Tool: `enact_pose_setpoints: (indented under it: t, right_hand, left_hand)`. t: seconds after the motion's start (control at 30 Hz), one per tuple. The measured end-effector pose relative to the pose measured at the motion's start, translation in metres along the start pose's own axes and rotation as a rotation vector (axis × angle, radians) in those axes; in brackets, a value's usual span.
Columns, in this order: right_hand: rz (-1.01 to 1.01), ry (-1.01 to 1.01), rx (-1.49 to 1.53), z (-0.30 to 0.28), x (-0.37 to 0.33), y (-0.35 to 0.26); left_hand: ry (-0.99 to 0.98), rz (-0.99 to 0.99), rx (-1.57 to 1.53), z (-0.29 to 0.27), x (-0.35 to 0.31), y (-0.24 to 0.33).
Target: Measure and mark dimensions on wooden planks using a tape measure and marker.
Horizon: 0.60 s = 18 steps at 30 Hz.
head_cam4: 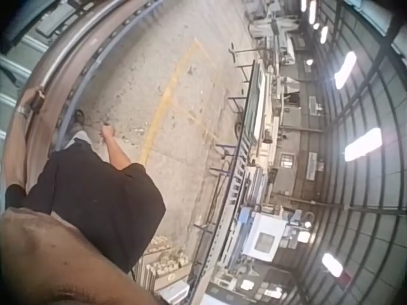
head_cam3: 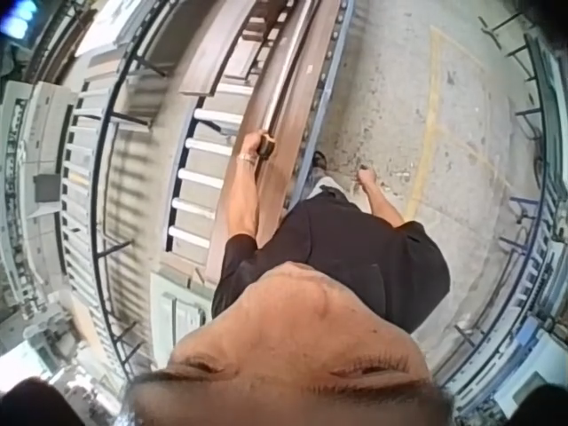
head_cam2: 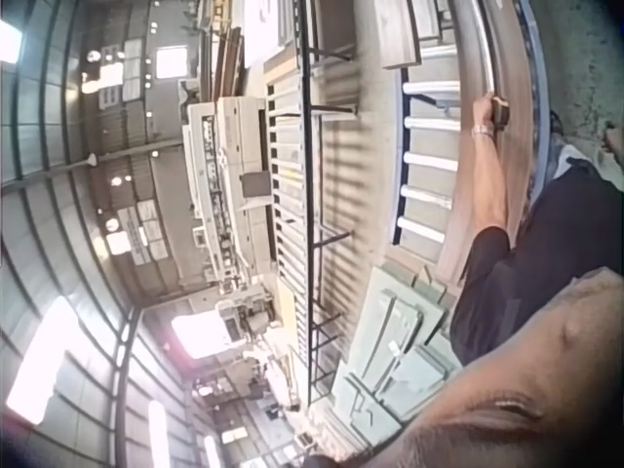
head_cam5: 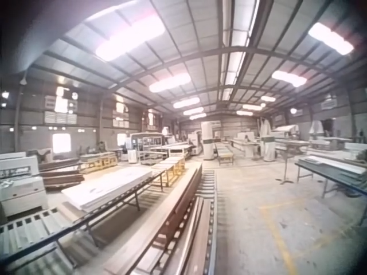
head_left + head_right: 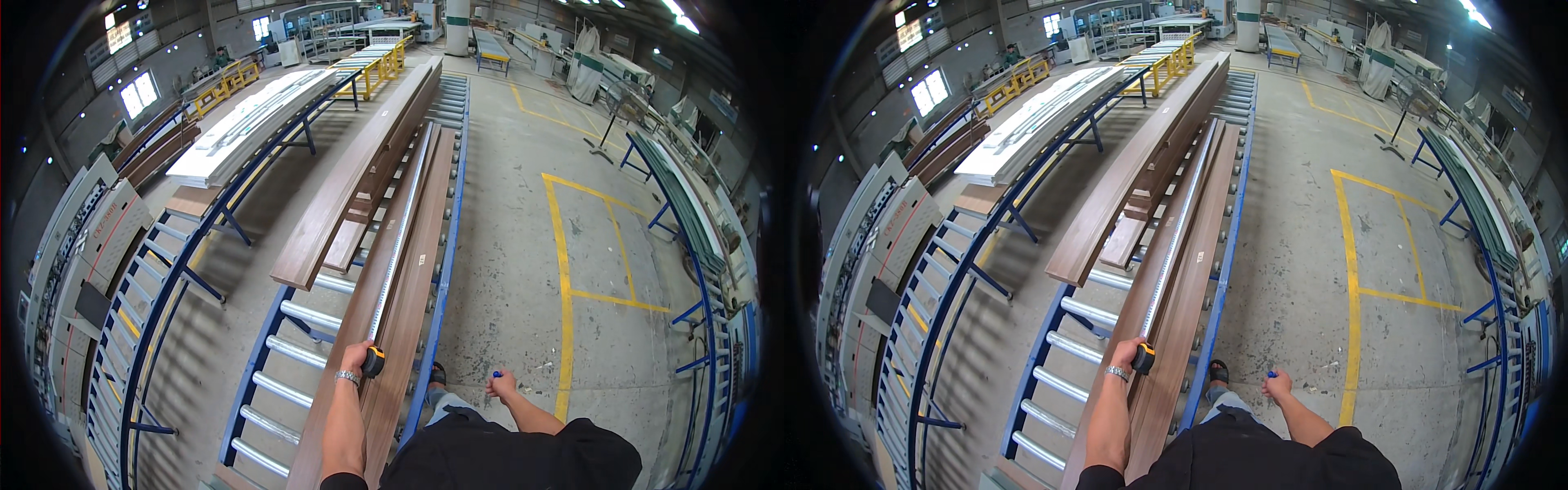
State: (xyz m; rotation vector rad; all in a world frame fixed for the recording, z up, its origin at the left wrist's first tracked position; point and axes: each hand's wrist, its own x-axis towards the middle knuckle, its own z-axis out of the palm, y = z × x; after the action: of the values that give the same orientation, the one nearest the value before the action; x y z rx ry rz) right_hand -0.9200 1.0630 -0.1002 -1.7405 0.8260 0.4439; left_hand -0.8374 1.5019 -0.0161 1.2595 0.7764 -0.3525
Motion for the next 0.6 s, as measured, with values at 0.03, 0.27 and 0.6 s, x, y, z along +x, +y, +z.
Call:
enact_pose_setpoints:
  t: [0.03, 0.27, 0.6]
  right_hand:
    - [-0.005, 0.0, -0.001, -0.001, 0.0, 0.001]
    - [0.046, 0.008, 0.003, -0.012, -0.004, 0.014]
    - [0.02, 0.016, 0.004, -0.002, -0.008, -0.006]
  left_hand:
    - [0.0, 0.004, -0.003, -0.002, 0.003, 0.0]
    - [-0.013, -0.009, -0.031, 0.004, 0.002, 0.006]
    - [0.3, 0.252, 0.417, -0.063, -0.006, -0.073]
